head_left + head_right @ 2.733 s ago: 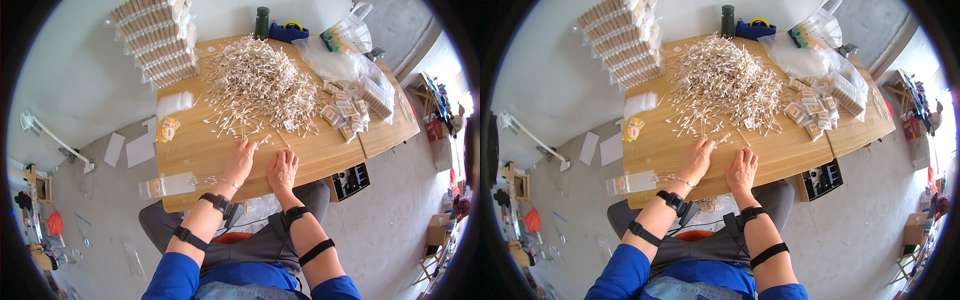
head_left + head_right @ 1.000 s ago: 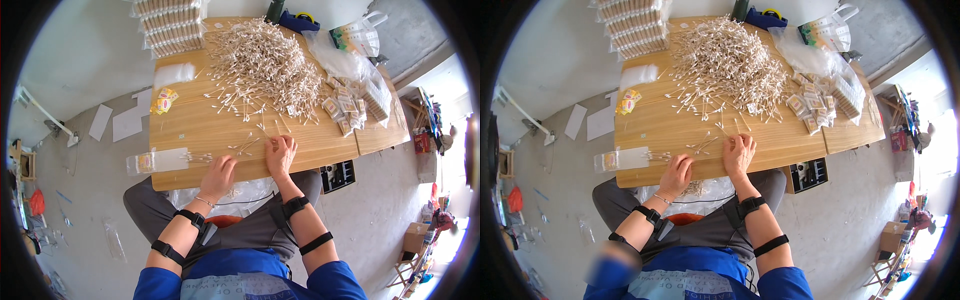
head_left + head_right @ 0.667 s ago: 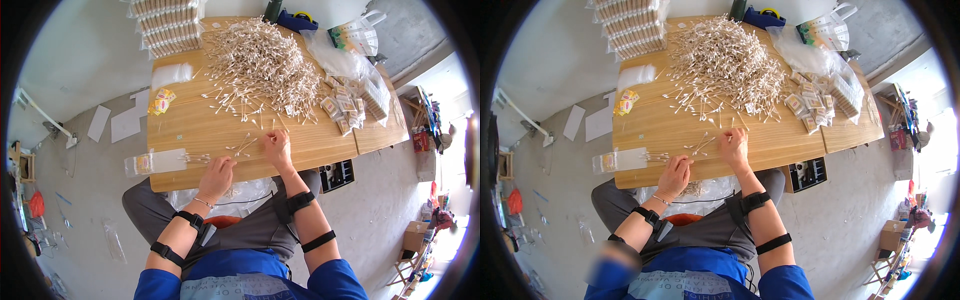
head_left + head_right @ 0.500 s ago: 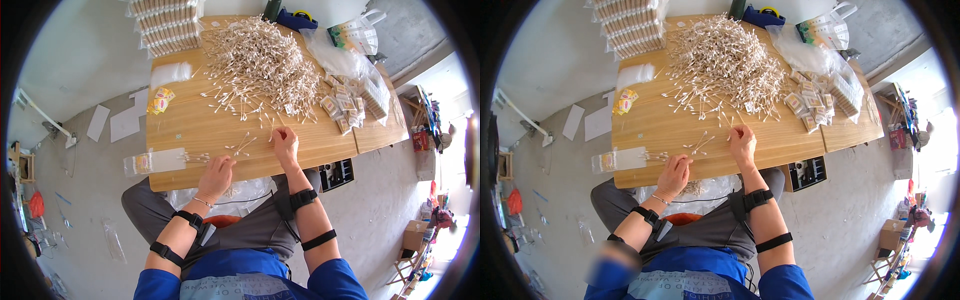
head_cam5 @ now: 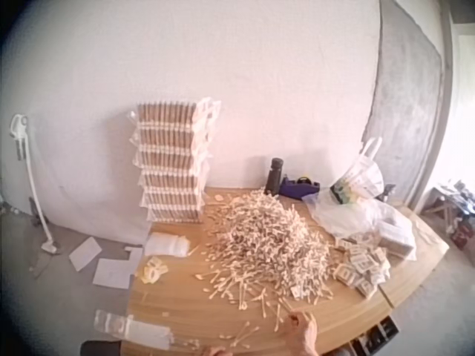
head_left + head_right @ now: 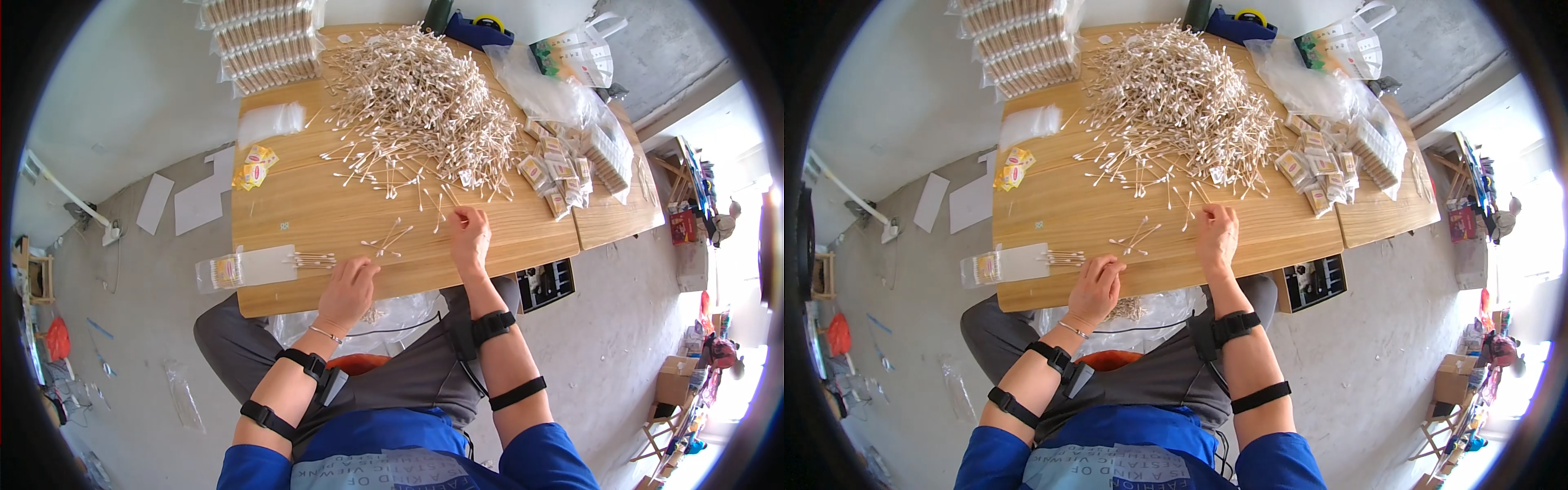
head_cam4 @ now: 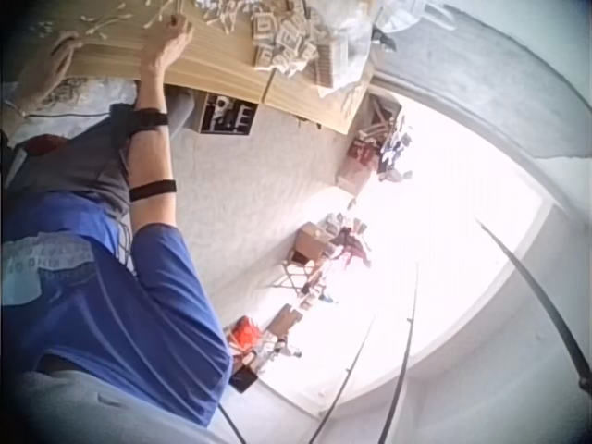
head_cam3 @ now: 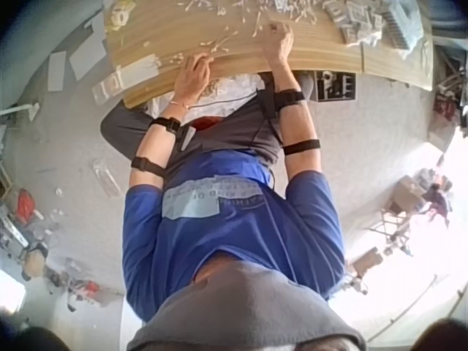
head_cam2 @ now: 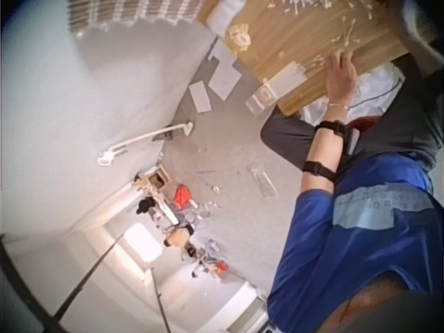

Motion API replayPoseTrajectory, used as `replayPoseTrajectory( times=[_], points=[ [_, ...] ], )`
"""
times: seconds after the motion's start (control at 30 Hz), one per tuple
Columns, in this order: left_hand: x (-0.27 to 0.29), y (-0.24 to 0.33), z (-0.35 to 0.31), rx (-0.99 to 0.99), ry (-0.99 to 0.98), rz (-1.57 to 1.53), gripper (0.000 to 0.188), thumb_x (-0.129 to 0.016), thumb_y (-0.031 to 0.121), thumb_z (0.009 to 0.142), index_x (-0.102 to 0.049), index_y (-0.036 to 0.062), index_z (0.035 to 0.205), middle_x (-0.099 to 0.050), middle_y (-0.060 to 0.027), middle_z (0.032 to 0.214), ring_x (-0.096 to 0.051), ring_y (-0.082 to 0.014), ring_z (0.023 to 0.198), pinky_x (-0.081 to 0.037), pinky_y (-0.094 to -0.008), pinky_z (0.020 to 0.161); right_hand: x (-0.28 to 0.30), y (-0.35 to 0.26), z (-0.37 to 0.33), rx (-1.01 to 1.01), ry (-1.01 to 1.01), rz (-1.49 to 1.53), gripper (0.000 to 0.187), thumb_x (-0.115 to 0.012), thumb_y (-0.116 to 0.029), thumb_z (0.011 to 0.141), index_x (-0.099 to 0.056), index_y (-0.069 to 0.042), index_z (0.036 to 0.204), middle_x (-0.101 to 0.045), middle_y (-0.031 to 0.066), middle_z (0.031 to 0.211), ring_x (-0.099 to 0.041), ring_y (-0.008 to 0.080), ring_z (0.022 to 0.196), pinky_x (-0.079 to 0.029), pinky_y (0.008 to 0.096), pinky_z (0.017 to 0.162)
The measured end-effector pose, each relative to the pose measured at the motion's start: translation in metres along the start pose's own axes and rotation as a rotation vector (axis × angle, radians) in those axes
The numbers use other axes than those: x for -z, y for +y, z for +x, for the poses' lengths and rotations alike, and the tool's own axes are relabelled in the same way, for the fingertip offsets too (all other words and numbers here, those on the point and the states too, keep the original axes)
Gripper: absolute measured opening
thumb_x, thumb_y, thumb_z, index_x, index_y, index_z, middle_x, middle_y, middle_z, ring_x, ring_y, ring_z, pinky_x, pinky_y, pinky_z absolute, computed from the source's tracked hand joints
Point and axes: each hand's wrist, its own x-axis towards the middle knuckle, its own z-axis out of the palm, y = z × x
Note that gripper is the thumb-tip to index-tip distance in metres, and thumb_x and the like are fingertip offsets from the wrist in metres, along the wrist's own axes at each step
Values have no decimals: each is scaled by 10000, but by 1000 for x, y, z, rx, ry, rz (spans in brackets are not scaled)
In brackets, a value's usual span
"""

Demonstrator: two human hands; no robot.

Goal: Sorting and counting cotton swabs in a workshop environment

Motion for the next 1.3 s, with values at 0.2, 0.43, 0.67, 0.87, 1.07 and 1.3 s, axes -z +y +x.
replayPoseTrajectory(
  times=[0.2, 0.43, 0.67, 0.87, 1.07, 1.3],
  points=[
    [0, -2, -1, -23, 20, 14, 250, -636, 1, 797, -607, 92, 1028, -574, -72, 1047, -585, -278, 955, -518, -363, 819, -18, -21, -7, 95, -34, -252, 130, -679, -176, 836, -672, -56, 885, -617, 152, 964, -554, 347, 995, -456, 437, 872],
    [-3, -4, -5, -38, 11, 28, 263, -646, 24, 786, -602, 90, 1037, -579, -72, 1055, -587, -272, 959, -505, -366, 838, -20, -29, -9, 177, -16, -202, 92, -618, -137, 880, -586, -53, 898, -601, 150, 942, -546, 362, 966, -445, 462, 858],
    [-5, -6, -5, -128, 13, 58, 263, -633, 67, 806, -590, 84, 1065, -573, -78, 1099, -578, -311, 990, -482, -410, 868, -61, -95, -37, 505, -459, -113, 112, -638, -139, 850, -634, -44, 909, -636, 129, 946, -567, 349, 960, -471, 440, 855],
    [-6, -8, -11, -71, -8, 29, 276, -633, 54, 804, -600, 77, 1077, -578, -83, 1101, -576, -302, 1014, -482, -406, 879, -67, -99, -44, 519, -464, 27, 176, -663, -131, 846, -667, -41, 998, -635, 135, 966, -576, 332, 1004, -472, 422, 896],
    [-3, -4, -6, -16, -2, -10, 270, -620, 65, 844, -584, 68, 1111, -571, -89, 1098, -564, -294, 1006, -471, -411, 876, -8, -19, -33, 367, 205, -227, 309, -606, -8, 816, -576, -41, 1122, -549, 169, 1128, -492, 363, 1091, -393, 460, 965],
    [-1, 6, 3, 82, 44, 25, 317, -649, 95, 864, -590, 68, 1174, -569, -84, 1109, -560, -285, 1015, -460, -411, 872, 2, 19, -30, 91, 240, -289, 219, -535, -65, 883, -564, -26, 1097, -512, 184, 1184, -450, 371, 1149, -379, 476, 1001]
  ],
)
